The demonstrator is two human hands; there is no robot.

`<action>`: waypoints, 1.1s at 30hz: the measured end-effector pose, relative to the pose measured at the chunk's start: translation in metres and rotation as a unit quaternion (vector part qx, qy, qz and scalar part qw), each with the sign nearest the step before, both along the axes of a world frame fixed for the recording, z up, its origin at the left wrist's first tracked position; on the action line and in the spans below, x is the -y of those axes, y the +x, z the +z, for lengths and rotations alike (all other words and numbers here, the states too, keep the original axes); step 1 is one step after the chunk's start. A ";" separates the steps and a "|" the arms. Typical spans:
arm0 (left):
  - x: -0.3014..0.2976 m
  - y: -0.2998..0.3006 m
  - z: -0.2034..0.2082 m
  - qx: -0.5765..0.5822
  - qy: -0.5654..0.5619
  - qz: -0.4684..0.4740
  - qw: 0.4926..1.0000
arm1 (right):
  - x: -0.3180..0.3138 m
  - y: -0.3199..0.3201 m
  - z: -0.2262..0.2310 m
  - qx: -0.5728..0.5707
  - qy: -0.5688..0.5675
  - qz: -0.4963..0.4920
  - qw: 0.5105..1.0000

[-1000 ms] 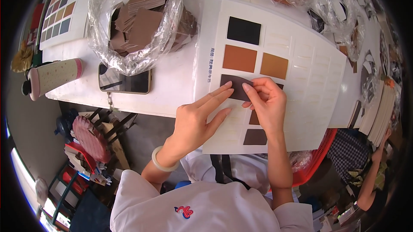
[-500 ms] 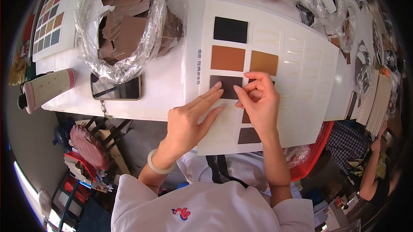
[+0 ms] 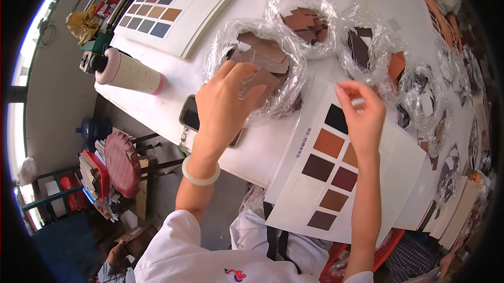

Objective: Placing colored material swatches onto a template board to assemble a color sample catalog.

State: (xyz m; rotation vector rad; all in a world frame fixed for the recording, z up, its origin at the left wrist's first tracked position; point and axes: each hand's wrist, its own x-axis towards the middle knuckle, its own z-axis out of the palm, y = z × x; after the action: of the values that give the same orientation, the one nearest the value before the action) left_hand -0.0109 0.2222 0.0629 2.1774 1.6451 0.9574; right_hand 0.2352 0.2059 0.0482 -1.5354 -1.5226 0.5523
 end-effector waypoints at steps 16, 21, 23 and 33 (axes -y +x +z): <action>-0.022 -0.007 -0.029 -0.068 -0.114 0.021 0.991 | -0.186 -0.014 -0.045 0.376 0.118 0.081 0.916; -0.009 -0.012 -0.022 0.037 -0.074 0.014 0.997 | -0.109 -0.005 -0.013 0.190 0.093 0.024 0.977; 0.001 -0.010 -0.009 0.149 -0.077 0.032 0.985 | -0.062 0.004 -0.013 -0.091 0.077 -0.019 0.993; 0.117 -0.032 -0.018 0.394 -0.181 0.052 0.900 | 0.175 0.061 -0.045 -0.531 -0.205 -0.098 0.816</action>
State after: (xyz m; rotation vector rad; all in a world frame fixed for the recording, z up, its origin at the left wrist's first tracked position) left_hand -0.0428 0.1055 0.0447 1.2128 1.3750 1.2196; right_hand 0.2962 0.0311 0.0034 -1.2552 -0.3767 1.3851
